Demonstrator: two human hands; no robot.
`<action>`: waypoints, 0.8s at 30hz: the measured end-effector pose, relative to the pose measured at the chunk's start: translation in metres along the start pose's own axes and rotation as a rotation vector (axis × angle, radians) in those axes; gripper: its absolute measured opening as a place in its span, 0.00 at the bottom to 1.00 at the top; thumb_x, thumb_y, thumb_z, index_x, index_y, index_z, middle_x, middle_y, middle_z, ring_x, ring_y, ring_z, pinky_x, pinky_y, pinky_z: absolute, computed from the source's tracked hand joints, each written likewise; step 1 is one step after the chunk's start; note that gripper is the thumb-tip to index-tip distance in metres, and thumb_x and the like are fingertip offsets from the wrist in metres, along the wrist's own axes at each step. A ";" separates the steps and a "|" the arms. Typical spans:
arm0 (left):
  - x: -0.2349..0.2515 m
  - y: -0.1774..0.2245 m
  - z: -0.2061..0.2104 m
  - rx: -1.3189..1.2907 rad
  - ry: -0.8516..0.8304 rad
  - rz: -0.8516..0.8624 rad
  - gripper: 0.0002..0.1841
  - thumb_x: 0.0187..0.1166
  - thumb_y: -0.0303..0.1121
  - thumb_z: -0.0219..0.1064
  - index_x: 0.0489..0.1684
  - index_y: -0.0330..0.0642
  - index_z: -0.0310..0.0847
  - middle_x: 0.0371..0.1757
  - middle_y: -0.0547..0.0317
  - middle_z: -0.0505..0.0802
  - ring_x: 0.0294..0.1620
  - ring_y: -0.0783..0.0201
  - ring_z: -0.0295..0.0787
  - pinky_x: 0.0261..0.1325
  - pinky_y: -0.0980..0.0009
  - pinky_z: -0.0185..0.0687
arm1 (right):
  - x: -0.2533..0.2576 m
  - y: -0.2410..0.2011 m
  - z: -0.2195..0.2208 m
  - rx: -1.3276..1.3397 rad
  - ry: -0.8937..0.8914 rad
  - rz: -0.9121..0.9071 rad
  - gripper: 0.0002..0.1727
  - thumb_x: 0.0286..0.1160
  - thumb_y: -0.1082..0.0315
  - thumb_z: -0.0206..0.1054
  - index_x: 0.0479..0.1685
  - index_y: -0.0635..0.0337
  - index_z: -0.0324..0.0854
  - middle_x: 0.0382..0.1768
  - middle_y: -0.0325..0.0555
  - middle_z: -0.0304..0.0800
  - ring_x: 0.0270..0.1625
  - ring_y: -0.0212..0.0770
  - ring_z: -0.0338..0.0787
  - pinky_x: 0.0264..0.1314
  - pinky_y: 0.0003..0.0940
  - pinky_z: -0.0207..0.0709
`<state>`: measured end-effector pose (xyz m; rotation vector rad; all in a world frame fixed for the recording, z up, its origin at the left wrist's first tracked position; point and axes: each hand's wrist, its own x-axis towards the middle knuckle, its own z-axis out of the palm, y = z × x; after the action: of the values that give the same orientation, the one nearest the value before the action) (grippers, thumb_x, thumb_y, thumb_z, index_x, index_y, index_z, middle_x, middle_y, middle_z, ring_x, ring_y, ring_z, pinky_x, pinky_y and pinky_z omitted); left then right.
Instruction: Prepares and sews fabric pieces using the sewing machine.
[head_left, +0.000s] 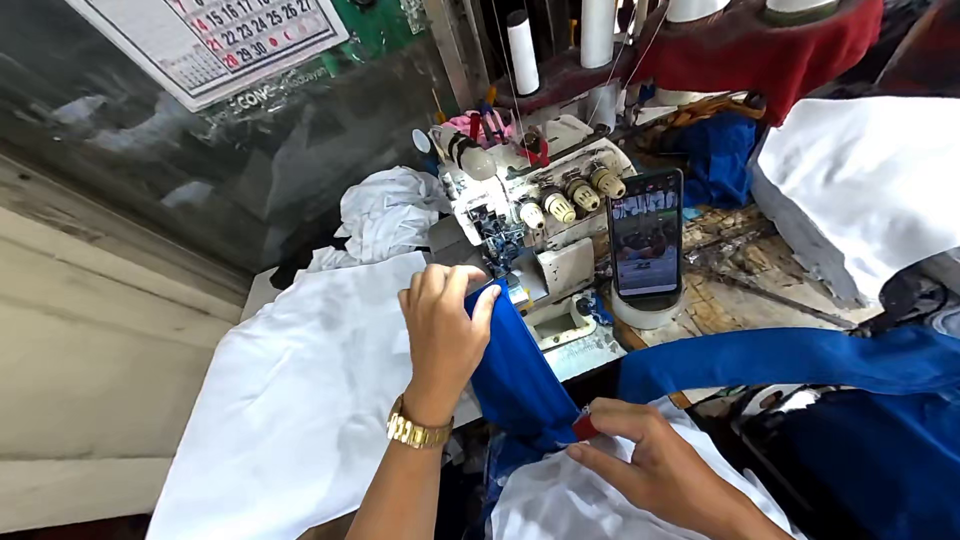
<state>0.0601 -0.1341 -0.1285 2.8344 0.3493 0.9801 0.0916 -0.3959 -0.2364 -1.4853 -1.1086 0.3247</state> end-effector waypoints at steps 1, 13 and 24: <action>0.000 0.002 0.000 0.017 0.014 0.001 0.15 0.82 0.48 0.67 0.52 0.48 0.88 0.48 0.56 0.88 0.52 0.52 0.82 0.53 0.50 0.71 | -0.001 0.001 -0.001 0.006 0.002 0.000 0.12 0.78 0.58 0.74 0.38 0.57 0.91 0.39 0.40 0.91 0.46 0.32 0.89 0.50 0.31 0.86; -0.025 0.004 0.021 -0.153 0.051 0.056 0.14 0.88 0.37 0.57 0.56 0.50 0.90 0.59 0.60 0.87 0.65 0.58 0.78 0.69 0.56 0.70 | 0.009 0.006 -0.013 0.134 0.052 0.029 0.11 0.78 0.61 0.74 0.38 0.60 0.90 0.38 0.43 0.90 0.41 0.34 0.90 0.42 0.31 0.88; -0.005 -0.040 0.014 -0.422 -0.013 -0.448 0.34 0.85 0.57 0.59 0.81 0.40 0.69 0.78 0.41 0.78 0.78 0.46 0.76 0.73 0.41 0.76 | 0.047 -0.002 -0.009 0.300 0.134 0.105 0.10 0.80 0.63 0.72 0.44 0.62 0.89 0.37 0.42 0.92 0.38 0.33 0.90 0.41 0.30 0.87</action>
<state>0.0582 -0.0974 -0.1500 2.2466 0.6525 0.8221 0.1209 -0.3656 -0.2144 -1.2795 -0.8367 0.4376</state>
